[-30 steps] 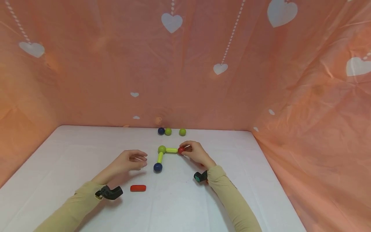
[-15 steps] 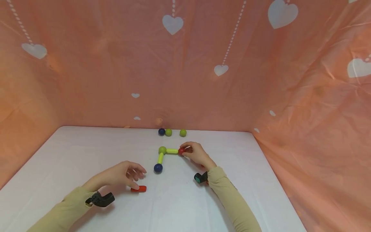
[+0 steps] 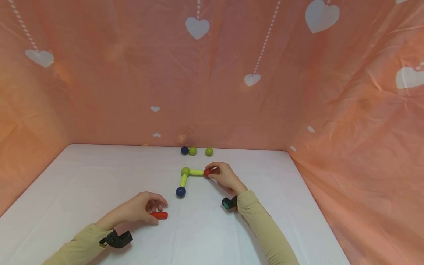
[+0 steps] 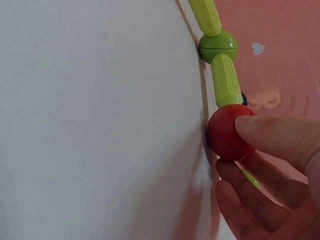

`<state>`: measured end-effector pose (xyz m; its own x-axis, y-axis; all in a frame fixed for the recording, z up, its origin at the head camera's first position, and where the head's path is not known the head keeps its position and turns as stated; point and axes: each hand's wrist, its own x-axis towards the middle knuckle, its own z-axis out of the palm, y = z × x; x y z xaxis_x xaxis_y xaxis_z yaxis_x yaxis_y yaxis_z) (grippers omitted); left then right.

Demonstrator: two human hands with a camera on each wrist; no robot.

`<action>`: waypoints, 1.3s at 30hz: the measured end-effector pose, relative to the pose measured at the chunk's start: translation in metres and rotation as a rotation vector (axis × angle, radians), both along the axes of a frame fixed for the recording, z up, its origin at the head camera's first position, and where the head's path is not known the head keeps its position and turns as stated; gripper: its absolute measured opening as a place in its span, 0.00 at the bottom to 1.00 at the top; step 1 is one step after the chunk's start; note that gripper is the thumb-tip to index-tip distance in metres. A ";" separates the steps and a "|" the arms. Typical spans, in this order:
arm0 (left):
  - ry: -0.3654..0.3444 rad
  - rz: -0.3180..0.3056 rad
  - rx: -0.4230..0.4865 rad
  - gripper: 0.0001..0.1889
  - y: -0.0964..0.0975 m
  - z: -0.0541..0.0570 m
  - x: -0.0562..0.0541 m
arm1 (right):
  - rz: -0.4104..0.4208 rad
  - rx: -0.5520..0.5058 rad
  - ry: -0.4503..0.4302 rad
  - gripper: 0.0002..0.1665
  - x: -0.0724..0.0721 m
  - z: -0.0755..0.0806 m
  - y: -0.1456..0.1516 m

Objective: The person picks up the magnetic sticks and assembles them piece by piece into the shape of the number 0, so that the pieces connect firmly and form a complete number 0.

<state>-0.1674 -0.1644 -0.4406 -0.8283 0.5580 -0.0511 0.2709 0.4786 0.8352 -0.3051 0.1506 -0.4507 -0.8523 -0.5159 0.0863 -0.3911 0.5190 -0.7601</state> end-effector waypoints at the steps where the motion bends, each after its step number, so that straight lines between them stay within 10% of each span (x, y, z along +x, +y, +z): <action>1: 0.014 0.006 -0.006 0.21 0.001 -0.001 0.000 | -0.001 0.001 -0.002 0.18 0.000 0.000 0.000; 10: 0.072 0.033 -0.037 0.12 0.007 0.000 0.002 | 0.006 0.004 0.011 0.18 0.000 -0.001 0.000; 23: -0.482 0.252 0.429 0.21 0.035 -0.006 0.003 | 0.013 -0.007 -0.003 0.17 0.000 0.000 0.001; 39: -0.541 0.421 0.464 0.20 0.060 -0.014 0.001 | 0.019 -0.005 -0.002 0.18 -0.001 0.000 0.001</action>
